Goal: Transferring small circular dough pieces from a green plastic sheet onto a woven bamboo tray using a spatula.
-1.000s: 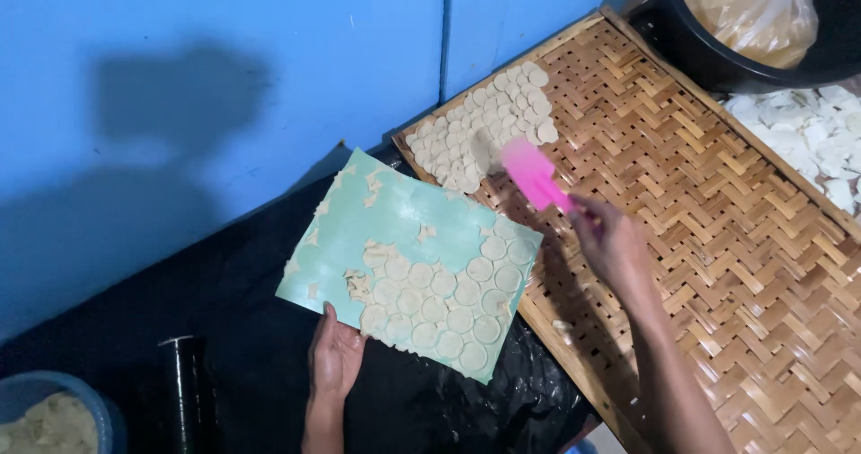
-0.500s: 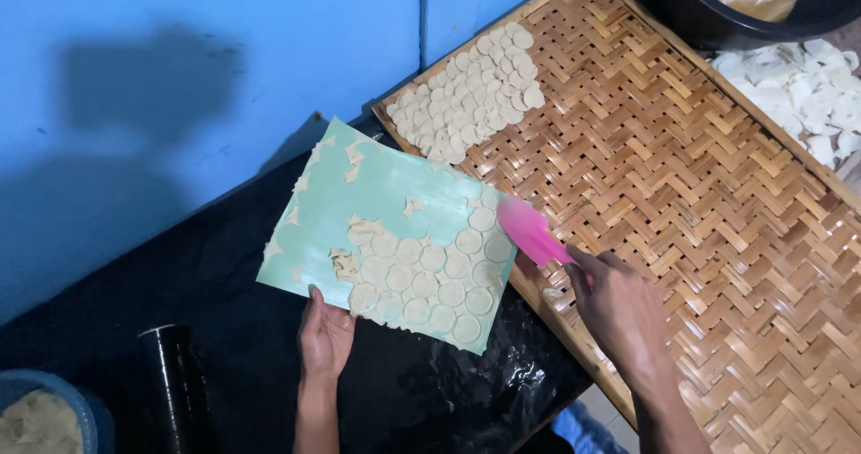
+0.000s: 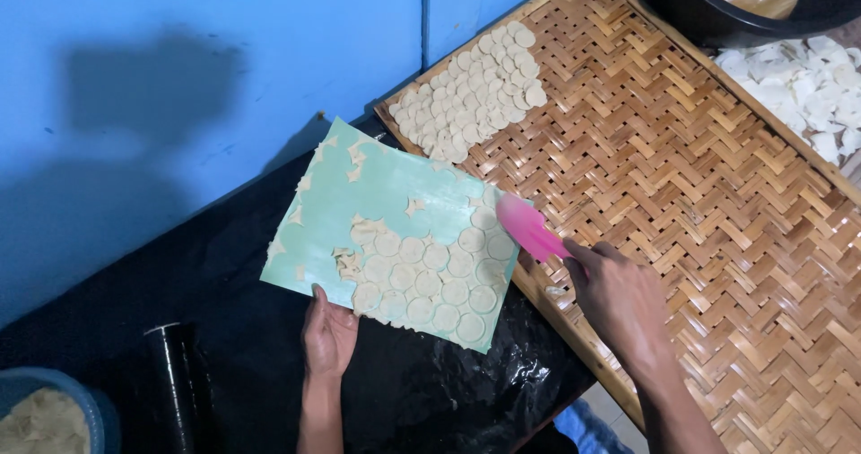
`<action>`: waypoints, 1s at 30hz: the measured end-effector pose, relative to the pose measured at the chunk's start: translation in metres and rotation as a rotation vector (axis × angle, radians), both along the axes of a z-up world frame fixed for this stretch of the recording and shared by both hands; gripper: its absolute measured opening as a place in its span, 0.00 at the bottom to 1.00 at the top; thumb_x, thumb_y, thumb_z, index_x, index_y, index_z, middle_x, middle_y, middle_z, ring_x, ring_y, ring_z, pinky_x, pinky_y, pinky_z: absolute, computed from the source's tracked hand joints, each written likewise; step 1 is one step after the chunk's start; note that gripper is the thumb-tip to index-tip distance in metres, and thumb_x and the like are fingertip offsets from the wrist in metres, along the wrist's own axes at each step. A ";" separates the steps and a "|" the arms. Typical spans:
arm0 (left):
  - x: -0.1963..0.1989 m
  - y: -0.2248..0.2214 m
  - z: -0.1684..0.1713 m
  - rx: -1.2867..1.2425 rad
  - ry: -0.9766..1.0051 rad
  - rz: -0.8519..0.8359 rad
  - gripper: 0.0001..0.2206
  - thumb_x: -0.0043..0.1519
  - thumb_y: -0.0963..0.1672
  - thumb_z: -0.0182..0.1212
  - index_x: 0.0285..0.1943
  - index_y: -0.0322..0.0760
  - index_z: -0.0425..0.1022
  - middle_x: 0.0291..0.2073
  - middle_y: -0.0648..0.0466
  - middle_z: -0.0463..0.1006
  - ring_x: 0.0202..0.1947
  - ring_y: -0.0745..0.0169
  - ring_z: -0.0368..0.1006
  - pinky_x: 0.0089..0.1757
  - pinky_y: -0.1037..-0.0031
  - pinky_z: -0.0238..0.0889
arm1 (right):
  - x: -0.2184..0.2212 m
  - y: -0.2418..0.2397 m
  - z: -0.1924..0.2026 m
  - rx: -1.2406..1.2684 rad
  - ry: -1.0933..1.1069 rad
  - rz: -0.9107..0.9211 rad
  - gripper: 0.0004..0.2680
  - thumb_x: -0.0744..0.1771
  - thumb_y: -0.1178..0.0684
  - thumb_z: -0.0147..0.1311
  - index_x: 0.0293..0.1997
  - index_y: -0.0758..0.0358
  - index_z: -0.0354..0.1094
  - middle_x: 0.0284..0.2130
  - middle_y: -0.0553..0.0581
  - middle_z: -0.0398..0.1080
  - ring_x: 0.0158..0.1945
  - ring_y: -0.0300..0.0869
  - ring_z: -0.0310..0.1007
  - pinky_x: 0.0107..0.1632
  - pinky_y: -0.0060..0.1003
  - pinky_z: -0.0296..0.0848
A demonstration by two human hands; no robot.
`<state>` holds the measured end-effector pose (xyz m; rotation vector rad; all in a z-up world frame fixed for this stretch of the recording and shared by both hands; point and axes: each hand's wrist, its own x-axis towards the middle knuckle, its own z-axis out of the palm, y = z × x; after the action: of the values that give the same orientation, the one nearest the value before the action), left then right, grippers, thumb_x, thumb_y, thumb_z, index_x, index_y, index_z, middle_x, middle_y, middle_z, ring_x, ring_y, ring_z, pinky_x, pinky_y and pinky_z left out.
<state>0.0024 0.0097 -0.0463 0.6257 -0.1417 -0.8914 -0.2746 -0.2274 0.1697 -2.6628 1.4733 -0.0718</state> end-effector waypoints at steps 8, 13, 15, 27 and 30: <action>-0.007 -0.010 0.050 0.095 -0.026 -0.016 0.28 0.72 0.52 0.38 0.76 0.30 0.53 0.67 0.47 0.68 0.65 0.55 0.66 0.60 0.62 0.60 | -0.003 -0.025 -0.019 0.141 -0.045 0.035 0.12 0.67 0.42 0.54 0.54 0.40 0.77 0.33 0.52 0.79 0.31 0.49 0.79 0.37 0.46 0.76; -0.006 -0.007 0.040 0.087 -0.053 -0.024 0.29 0.73 0.52 0.38 0.78 0.29 0.52 0.70 0.43 0.64 0.67 0.50 0.62 0.62 0.57 0.55 | -0.020 -0.053 -0.049 0.326 -0.096 -0.036 0.13 0.66 0.40 0.56 0.56 0.40 0.77 0.39 0.53 0.81 0.37 0.47 0.82 0.44 0.44 0.78; -0.006 -0.007 0.042 0.080 -0.065 -0.033 0.29 0.74 0.52 0.38 0.78 0.28 0.52 0.70 0.42 0.64 0.67 0.48 0.61 0.61 0.56 0.54 | -0.033 -0.068 -0.074 0.410 -0.121 -0.070 0.14 0.66 0.39 0.57 0.57 0.40 0.76 0.42 0.53 0.82 0.38 0.46 0.83 0.46 0.44 0.78; -0.008 -0.012 0.051 0.131 -0.041 0.000 0.29 0.72 0.52 0.38 0.78 0.30 0.50 0.72 0.44 0.62 0.69 0.51 0.60 0.62 0.58 0.53 | 0.012 -0.166 -0.108 0.210 -0.607 -0.047 0.12 0.69 0.49 0.57 0.57 0.53 0.76 0.43 0.59 0.80 0.41 0.43 0.81 0.42 0.41 0.78; -0.008 -0.012 0.049 0.118 -0.024 -0.004 0.29 0.71 0.52 0.38 0.77 0.31 0.50 0.71 0.45 0.63 0.69 0.50 0.61 0.62 0.57 0.54 | 0.045 -0.217 -0.108 0.076 -0.658 -0.117 0.11 0.68 0.49 0.58 0.56 0.55 0.76 0.39 0.62 0.79 0.37 0.47 0.80 0.42 0.44 0.77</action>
<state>-0.0056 -0.0021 0.0025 0.7461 -0.1123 -0.9006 -0.2300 -0.4444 0.0618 -2.1628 1.3504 -0.7944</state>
